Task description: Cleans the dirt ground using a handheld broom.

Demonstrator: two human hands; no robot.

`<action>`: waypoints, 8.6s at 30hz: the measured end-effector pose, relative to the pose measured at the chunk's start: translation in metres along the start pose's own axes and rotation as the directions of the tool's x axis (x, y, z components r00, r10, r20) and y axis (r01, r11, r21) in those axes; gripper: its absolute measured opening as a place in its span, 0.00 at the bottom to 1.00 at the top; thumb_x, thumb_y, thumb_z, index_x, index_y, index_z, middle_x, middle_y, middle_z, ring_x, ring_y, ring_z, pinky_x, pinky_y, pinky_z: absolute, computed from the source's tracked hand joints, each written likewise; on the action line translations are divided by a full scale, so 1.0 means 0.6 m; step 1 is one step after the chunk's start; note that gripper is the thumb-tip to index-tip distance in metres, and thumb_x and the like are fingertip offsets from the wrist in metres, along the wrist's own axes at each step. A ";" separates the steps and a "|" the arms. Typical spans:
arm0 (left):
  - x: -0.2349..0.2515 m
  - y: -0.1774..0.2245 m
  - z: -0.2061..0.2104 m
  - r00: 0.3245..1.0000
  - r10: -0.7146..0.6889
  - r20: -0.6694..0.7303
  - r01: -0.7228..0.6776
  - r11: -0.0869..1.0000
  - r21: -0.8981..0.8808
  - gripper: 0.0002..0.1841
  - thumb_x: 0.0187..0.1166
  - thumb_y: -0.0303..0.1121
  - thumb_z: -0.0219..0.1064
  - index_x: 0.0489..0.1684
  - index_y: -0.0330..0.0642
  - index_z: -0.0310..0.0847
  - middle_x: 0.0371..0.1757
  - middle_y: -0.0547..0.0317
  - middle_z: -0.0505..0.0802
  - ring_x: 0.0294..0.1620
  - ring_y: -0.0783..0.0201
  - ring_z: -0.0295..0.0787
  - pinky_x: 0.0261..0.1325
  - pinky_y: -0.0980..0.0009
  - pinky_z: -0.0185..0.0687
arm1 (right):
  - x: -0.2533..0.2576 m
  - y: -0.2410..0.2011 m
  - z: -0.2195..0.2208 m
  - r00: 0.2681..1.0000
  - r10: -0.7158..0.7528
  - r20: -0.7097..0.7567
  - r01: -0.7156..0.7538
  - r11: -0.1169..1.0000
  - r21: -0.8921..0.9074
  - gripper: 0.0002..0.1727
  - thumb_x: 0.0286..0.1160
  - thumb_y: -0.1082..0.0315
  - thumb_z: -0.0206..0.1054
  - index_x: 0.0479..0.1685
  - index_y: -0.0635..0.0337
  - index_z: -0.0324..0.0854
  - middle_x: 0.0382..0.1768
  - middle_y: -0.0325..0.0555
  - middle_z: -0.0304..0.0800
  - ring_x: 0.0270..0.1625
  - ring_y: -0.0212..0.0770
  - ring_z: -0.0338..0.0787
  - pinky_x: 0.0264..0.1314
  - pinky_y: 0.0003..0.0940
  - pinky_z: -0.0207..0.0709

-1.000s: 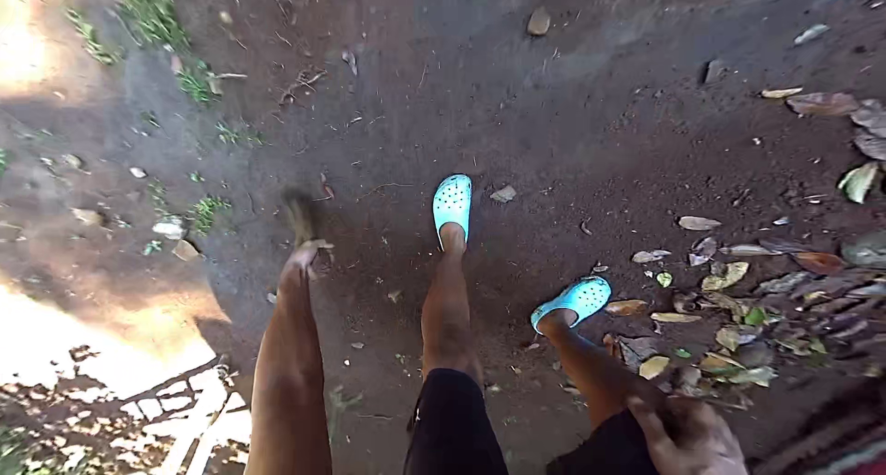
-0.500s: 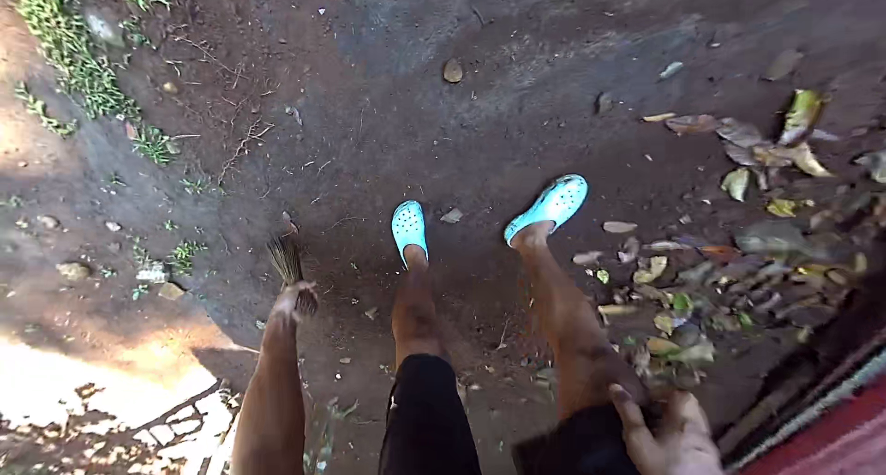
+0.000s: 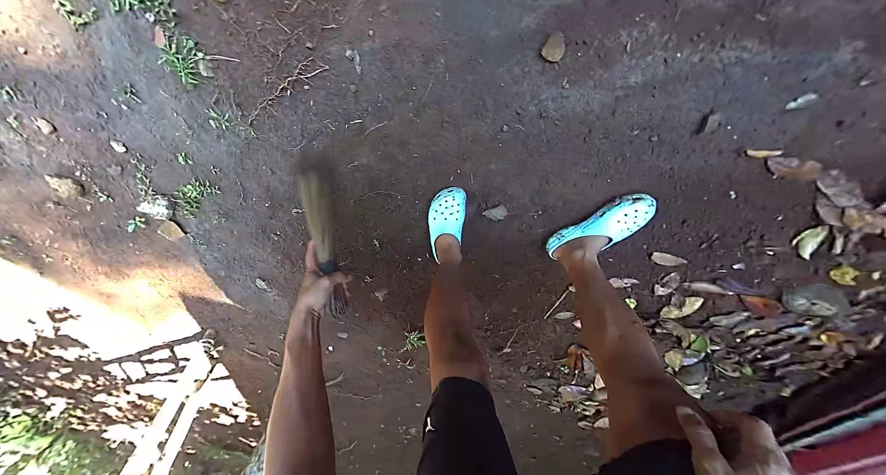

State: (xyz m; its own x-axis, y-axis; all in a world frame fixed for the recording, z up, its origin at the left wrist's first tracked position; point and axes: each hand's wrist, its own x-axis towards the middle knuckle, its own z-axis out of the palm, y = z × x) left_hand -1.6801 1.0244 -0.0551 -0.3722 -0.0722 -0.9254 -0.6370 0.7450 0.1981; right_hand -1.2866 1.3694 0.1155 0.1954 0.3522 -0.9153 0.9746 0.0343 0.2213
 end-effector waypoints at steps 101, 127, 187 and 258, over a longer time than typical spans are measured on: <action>-0.472 0.365 1.292 0.465 -0.148 0.873 -0.494 -0.861 0.117 0.18 0.69 0.49 0.65 0.49 0.53 0.92 0.52 0.51 0.92 0.58 0.46 0.88 0.58 0.47 0.83 | 0.525 0.698 -0.220 0.995 0.060 -0.082 0.047 -0.988 -0.147 0.06 0.69 0.65 0.61 0.33 0.57 0.80 0.23 0.38 0.81 0.18 0.28 0.79 0.21 0.22 0.77; -0.482 0.421 1.280 0.630 -0.041 0.776 -0.490 -0.796 0.355 0.19 0.71 0.48 0.67 0.57 0.54 0.91 0.60 0.55 0.92 0.66 0.51 0.86 0.69 0.51 0.81 | 0.650 0.232 -0.701 0.672 -0.738 0.064 -0.597 -0.489 0.636 0.24 0.72 0.74 0.70 0.66 0.56 0.67 0.26 0.46 0.79 0.21 0.40 0.83 0.25 0.37 0.86; -0.543 0.191 1.388 0.555 -0.312 0.771 -0.283 -0.943 -0.178 0.22 0.68 0.36 0.77 0.60 0.38 0.85 0.53 0.43 0.92 0.55 0.45 0.91 0.59 0.43 0.86 | 0.496 0.756 0.123 0.988 0.152 -0.027 0.131 -0.915 -0.382 0.39 0.71 0.74 0.65 0.84 0.37 0.59 0.31 0.49 0.84 0.21 0.40 0.83 0.25 0.37 0.83; -0.740 -0.222 1.683 0.497 -0.623 0.604 0.078 -0.661 -0.746 0.23 0.66 0.42 0.74 0.59 0.43 0.86 0.50 0.50 0.93 0.55 0.48 0.90 0.56 0.43 0.85 | 0.152 0.944 0.703 0.844 0.152 0.514 0.248 -0.961 -0.123 0.59 0.61 0.77 0.72 0.93 0.26 0.41 0.41 0.56 0.86 0.20 0.47 0.84 0.20 0.44 0.84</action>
State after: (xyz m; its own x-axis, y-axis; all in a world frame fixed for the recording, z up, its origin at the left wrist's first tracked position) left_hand -0.7483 1.6266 0.0030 0.6196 -0.0992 -0.7787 -0.1112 -0.9931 0.0380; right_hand -0.6707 1.0267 0.0152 0.3694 -0.1787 -0.9119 -0.9015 0.1693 -0.3984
